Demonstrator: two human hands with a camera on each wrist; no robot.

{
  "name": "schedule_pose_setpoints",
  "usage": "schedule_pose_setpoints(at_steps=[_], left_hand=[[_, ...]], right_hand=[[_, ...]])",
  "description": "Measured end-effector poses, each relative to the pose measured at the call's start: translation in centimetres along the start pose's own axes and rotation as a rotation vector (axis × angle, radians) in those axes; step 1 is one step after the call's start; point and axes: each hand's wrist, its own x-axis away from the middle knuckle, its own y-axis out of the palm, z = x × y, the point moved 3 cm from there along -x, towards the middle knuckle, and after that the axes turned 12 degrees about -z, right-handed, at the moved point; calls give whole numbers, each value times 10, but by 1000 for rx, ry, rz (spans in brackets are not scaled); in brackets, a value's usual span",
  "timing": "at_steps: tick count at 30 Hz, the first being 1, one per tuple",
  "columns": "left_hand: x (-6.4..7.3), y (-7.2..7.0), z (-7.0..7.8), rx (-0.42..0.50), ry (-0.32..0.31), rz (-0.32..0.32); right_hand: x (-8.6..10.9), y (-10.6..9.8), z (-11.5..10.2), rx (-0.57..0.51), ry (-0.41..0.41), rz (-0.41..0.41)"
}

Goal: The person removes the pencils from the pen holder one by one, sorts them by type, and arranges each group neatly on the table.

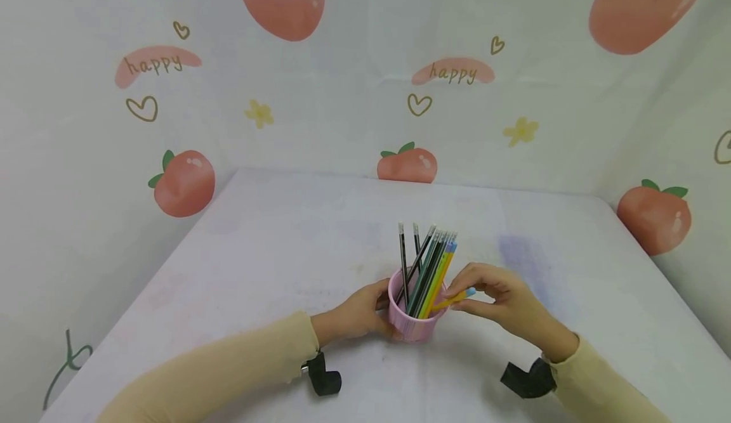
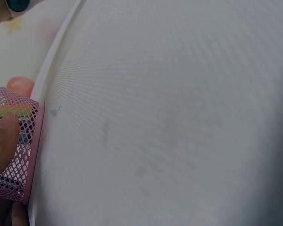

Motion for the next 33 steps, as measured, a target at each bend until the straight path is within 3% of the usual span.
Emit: schedule_pose_setpoints(at_steps=[10, 15, 19, 22, 25, 28, 33], left_hand=[[0, 1, -1, -16, 7, -3], [1, 0, 0, -18, 18, -7], [1, 0, 0, -23, 22, -8], [2, 0, 1, -27, 13, -6], [2, 0, 0, -29, 11, -3], [3, -1, 1, -31, 22, -5], [3, 0, 1, -19, 39, -20]], right_hand=[[-6, -48, -34, -161, -225, 249], [-3, -73, -39, -271, -206, 411], [-2, -88, -29, -320, -66, 525], [-1, -95, -14, -271, 120, 586], [1, -100, 6, -231, 303, 608], [5, -104, 27, -258, 435, 618], [17, -105, 61, -235, 674, 572]])
